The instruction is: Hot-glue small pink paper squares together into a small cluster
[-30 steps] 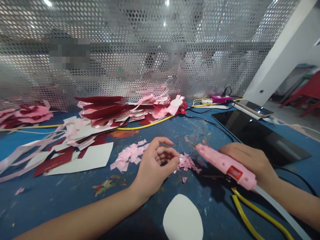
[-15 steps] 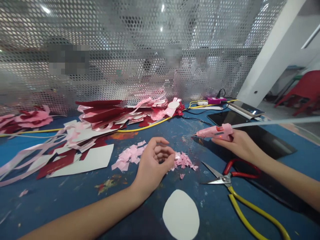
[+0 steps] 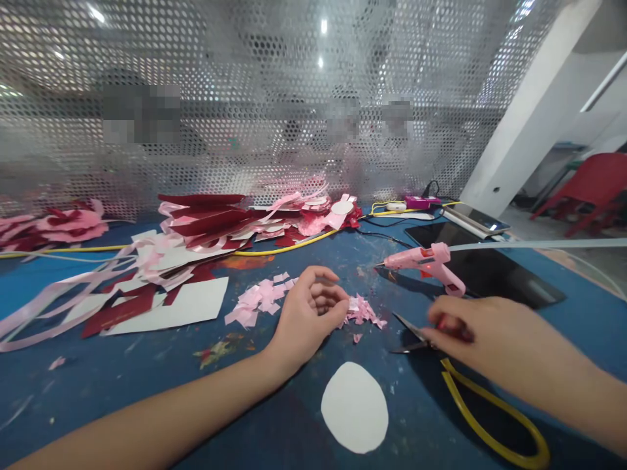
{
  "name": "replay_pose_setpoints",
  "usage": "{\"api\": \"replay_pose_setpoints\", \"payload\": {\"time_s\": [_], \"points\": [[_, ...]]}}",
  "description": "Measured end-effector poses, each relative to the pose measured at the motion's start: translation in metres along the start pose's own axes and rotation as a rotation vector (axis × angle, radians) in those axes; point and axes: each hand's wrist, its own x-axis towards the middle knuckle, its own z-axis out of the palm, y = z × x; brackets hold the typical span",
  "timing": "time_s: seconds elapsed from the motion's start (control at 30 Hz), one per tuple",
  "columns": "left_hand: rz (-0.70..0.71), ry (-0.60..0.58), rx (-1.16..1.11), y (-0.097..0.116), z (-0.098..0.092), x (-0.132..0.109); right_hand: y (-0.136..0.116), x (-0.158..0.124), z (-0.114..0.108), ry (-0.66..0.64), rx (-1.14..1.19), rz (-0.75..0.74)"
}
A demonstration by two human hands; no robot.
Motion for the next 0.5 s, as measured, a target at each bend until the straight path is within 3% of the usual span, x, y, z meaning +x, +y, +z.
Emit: {"api": "replay_pose_setpoints", "payload": {"time_s": [0.03,0.13,0.27,0.5], "points": [[-0.003,0.004,-0.006,0.000,0.000,0.000,-0.011,0.006,0.005,-0.051,0.000,-0.021],[-0.013,0.032,-0.013,0.000,0.000,0.000,-0.031,0.028,0.030,0.040,0.046,-0.046],[-0.026,0.016,-0.014,0.001,0.000,-0.001,-0.038,0.046,0.058,0.048,0.309,-0.041],[-0.081,-0.005,-0.041,0.002,0.000,0.002,-0.035,0.042,0.062,0.115,0.469,-0.160]]}}
